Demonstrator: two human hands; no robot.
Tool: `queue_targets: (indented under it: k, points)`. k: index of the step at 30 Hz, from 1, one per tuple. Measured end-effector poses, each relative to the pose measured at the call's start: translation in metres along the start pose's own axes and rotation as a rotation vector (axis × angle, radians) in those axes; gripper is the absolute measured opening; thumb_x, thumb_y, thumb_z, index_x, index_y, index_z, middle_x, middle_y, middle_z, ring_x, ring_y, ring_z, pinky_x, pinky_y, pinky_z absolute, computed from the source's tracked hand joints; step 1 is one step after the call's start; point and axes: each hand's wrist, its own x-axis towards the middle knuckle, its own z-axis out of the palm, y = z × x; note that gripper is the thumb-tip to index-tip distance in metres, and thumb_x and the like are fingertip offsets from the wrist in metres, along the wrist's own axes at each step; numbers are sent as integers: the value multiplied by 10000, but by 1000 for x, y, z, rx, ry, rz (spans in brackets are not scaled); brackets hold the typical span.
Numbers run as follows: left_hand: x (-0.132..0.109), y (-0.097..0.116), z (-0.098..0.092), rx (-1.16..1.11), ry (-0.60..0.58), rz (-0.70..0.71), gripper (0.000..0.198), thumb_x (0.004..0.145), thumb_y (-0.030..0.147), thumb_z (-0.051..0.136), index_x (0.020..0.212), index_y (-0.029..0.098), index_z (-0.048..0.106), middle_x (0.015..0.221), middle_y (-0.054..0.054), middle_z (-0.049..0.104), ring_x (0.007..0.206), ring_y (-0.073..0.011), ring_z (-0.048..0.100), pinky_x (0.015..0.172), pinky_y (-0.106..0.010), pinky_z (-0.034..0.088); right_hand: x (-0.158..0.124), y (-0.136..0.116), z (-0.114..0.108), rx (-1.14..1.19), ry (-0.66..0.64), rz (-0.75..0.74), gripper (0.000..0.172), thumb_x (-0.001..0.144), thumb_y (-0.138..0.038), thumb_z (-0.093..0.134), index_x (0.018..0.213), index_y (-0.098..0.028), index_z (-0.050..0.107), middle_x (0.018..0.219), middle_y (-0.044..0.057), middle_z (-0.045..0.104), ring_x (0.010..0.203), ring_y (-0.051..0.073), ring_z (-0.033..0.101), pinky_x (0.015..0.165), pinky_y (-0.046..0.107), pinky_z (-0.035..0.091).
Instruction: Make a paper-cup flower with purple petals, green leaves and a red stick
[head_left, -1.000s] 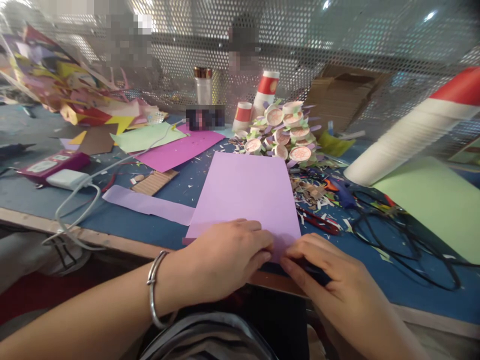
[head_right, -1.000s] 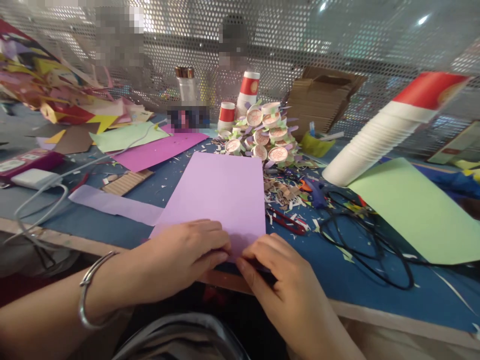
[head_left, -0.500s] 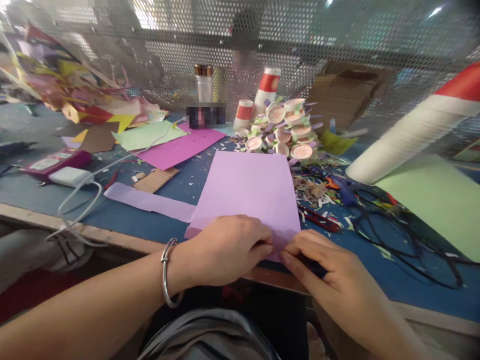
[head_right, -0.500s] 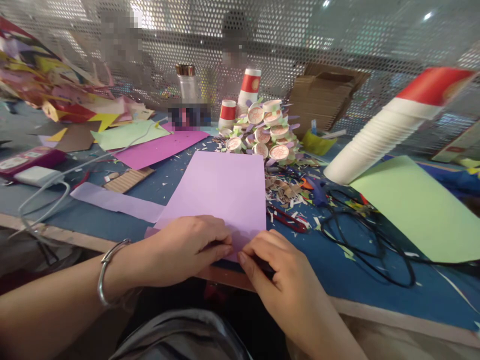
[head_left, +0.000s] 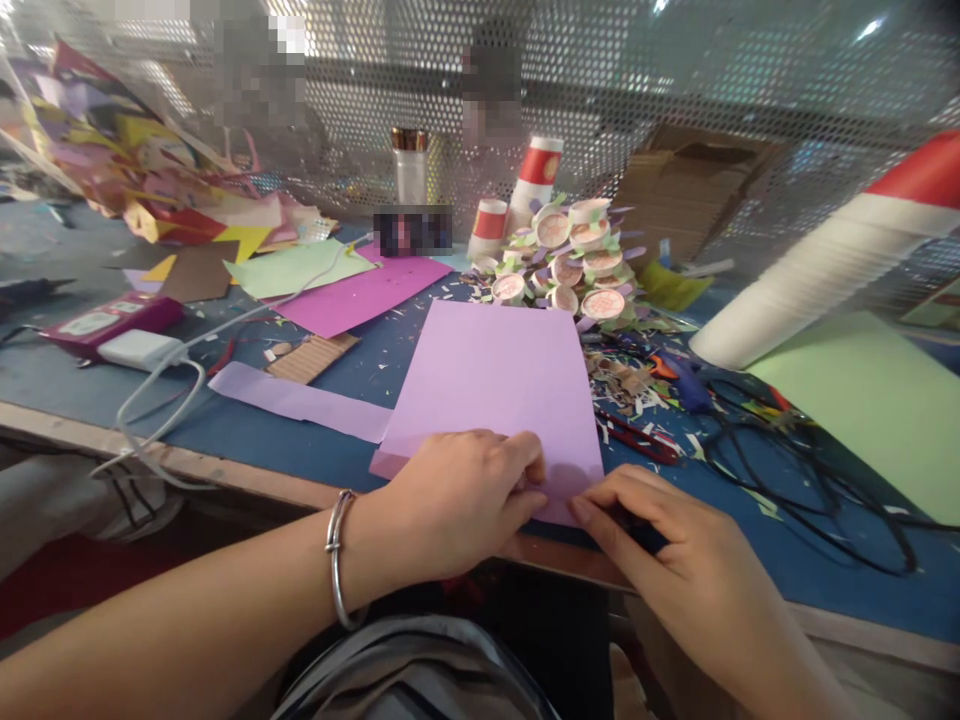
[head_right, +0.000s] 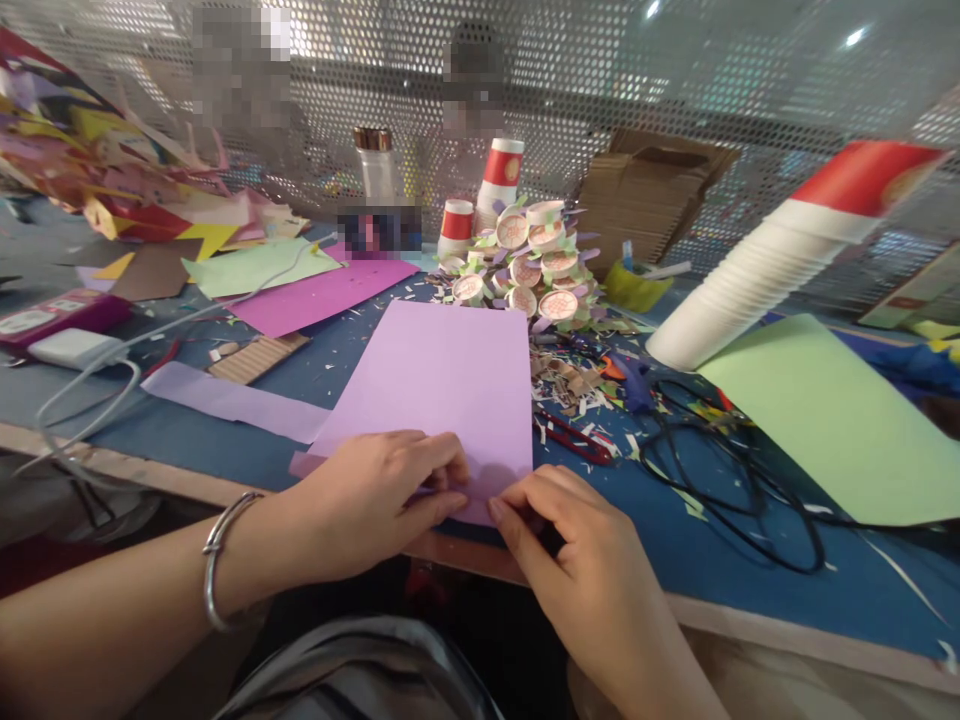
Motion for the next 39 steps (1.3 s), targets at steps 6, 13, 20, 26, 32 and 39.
queue_targets:
  k: [6, 13, 20, 26, 32, 39]
  points:
    - [-7, -4, 4, 35, 77, -8, 157, 933, 333, 648, 884, 191, 602, 823, -6, 681, 747, -182, 632, 669, -287, 426, -2, 3, 2, -51, 27, -17, 224, 976, -306, 580, 776, -234, 652, 743, -6, 632, 696, 162, 613, 633, 263, 463]
    - [-25, -26, -8, 10, 59, -37, 214, 960, 320, 609, 793, 193, 566, 791, 18, 613, 729, -148, 554, 656, -267, 364, -3, 4, 3, -82, 17, 5, 240, 981, -313, 576, 761, -230, 623, 731, -11, 613, 679, 157, 592, 634, 270, 444]
    - [-45, -50, -20, 70, 111, -67, 293, 988, 315, 547, 723, 192, 531, 741, 7, 608, 768, -179, 494, 737, -320, 347, -3, 4, 5, -89, 69, -37, 231, 969, -305, 581, 752, -232, 616, 703, -12, 593, 644, 157, 578, 604, 272, 439]
    - [-55, -55, -14, 165, 180, -109, 307, 989, 371, 531, 736, 197, 524, 769, -9, 613, 805, -212, 457, 751, -361, 313, -2, 4, 6, -127, 82, -59, 212, 965, -283, 578, 762, -227, 609, 706, -9, 597, 641, 156, 576, 604, 273, 442]
    - [-59, -55, -13, 176, 201, -112, 311, 997, 321, 494, 715, 190, 496, 771, -11, 582, 804, -212, 429, 742, -365, 274, -3, 5, 7, -140, 70, -70, 207, 966, -275, 577, 766, -226, 595, 706, -12, 587, 643, 153, 574, 604, 272, 441]
    - [-61, -54, -13, 182, 223, -148, 230, 969, 352, 567, 801, 203, 516, 835, -10, 586, 879, -234, 449, 763, -367, 277, -4, 7, 11, -199, 100, -69, 201, 948, -274, 607, 758, -223, 565, 695, -14, 565, 642, 161, 560, 611, 282, 434]
